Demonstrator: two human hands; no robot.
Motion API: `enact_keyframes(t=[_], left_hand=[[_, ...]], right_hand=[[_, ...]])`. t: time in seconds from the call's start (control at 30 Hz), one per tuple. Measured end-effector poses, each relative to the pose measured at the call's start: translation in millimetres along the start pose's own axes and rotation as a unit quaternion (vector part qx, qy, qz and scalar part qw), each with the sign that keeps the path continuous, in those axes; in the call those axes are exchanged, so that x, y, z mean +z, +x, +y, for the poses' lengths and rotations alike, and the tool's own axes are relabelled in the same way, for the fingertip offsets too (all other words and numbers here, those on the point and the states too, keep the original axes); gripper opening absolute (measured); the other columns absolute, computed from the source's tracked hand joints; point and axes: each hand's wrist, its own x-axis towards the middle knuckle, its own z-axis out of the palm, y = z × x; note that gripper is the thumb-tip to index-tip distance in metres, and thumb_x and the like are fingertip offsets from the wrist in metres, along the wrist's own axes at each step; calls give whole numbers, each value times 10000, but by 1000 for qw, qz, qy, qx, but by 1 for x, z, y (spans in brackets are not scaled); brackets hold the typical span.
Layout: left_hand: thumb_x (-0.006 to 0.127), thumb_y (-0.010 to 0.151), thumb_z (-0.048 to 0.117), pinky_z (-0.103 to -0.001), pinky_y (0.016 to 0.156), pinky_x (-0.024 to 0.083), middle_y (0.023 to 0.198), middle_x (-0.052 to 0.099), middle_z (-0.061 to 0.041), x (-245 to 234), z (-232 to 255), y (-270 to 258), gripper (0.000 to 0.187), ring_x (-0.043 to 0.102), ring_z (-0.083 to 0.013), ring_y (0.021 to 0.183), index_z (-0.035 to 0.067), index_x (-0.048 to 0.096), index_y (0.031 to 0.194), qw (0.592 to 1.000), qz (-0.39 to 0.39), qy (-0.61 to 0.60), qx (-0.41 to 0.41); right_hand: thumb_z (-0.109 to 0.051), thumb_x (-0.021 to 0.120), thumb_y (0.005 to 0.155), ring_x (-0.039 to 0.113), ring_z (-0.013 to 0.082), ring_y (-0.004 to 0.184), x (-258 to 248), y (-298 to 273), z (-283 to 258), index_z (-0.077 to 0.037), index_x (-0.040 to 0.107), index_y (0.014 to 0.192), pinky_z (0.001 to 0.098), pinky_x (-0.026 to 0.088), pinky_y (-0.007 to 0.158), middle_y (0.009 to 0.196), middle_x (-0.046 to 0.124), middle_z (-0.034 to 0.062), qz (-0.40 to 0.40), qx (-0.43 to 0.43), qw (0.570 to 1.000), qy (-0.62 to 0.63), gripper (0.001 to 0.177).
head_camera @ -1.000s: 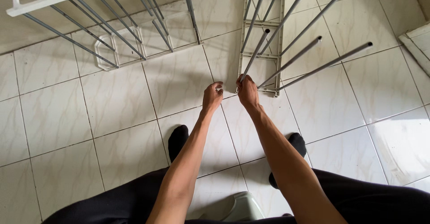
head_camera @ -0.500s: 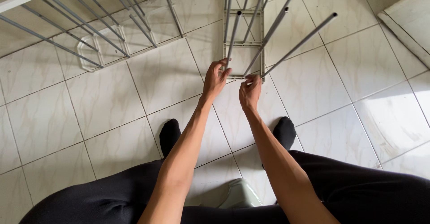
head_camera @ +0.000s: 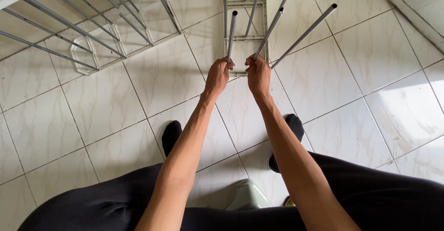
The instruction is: The person assembles a white plastic dish rack by inserting metal rods into a base frame and then attaching a white plastic top frame. The person aligns and secures the components by hand on a tiled floor.
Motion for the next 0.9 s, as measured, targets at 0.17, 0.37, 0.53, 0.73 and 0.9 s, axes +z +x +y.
enact_keyframes(t=[0.17,0.37,0.53,0.73,0.9], left_hand=[[535,964,-79,-368,787,597,923,705,-175,-3,-7,5,117,733,-284,868,-40,641,993,999,-30,-31,-6],[557,977,-27,-395,722,559,899,713,-177,-13,5,10,103,719,-289,822,-52,657,984,995,-82,-20,-48],[544,993,1,-390,676,534,936,719,-151,-20,22,8,122,702,-267,790,-43,656,969,995,-75,-4,-69],[672,983,127,-374,658,530,966,697,-149,-21,44,-2,160,654,-259,703,-29,645,1005,997,57,-55,-19],[699,987,74,-409,687,513,923,684,-182,-15,43,0,137,645,-309,758,-47,635,979,996,79,-14,-29]], right_hand=[[-47,532,1031,689,161,657,0,7,7,-6,647,957,327,553,605,828,724,80,-16,11,999,-27,143],[-42,512,1023,695,160,669,-7,3,10,-11,653,972,329,563,620,845,741,82,-29,-12,999,-34,153],[-66,540,1036,690,160,652,-5,0,10,-4,651,952,331,554,599,854,742,90,-23,-12,999,-37,152],[-111,542,1053,692,147,648,-5,1,6,-23,650,942,320,555,578,844,745,73,-29,26,998,-55,179],[-86,530,1035,693,158,647,-2,1,6,-11,639,954,320,558,597,852,746,78,-16,8,999,-29,155]])
